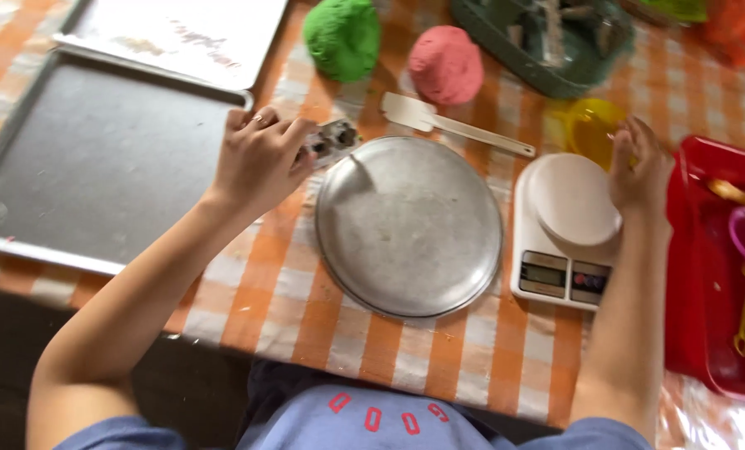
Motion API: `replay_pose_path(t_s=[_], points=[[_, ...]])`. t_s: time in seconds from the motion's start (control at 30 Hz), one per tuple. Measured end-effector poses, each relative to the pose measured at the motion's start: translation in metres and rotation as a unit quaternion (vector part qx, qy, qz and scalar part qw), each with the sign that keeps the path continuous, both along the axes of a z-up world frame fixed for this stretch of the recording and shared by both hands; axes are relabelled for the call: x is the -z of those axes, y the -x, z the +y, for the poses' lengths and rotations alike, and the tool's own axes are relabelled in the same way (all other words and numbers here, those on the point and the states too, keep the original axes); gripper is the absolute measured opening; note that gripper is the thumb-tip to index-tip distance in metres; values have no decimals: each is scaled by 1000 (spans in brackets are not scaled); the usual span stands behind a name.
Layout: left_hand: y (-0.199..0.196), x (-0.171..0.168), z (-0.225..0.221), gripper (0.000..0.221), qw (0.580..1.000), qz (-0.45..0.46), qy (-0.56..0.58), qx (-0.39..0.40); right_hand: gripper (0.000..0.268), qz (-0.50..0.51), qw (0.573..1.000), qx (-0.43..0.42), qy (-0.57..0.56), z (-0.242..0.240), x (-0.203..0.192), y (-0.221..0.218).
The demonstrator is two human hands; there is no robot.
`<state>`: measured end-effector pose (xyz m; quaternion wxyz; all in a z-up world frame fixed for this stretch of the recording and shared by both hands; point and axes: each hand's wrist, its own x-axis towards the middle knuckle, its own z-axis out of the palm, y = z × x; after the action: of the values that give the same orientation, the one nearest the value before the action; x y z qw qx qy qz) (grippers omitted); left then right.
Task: Weighing and shaping small portions of colored dough using a digital scale and a metal mold on a table.
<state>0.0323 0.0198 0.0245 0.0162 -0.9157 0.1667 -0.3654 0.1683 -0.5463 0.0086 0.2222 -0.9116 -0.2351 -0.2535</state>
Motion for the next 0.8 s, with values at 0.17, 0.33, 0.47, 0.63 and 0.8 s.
replay_pose_path(t_s=[0.17,0.33,0.47,0.63,0.8], points=[[8,-14,16,29,998,40,30,36,57,-47,998,42,16,10,-12,5],[21,-4,17,68,994,98,6,39,58,-10,981,24,-192,9,-19,-1],[25,-5,17,98,927,371,47,10,66,-18,974,19,-223,7,-26,0],[14,-11,22,60,946,310,98,16,41,-64,988,68,-120,0,-27,3],[7,-63,-11,46,975,99,151,129,21,55,951,-4,-303,40,-59,18]])
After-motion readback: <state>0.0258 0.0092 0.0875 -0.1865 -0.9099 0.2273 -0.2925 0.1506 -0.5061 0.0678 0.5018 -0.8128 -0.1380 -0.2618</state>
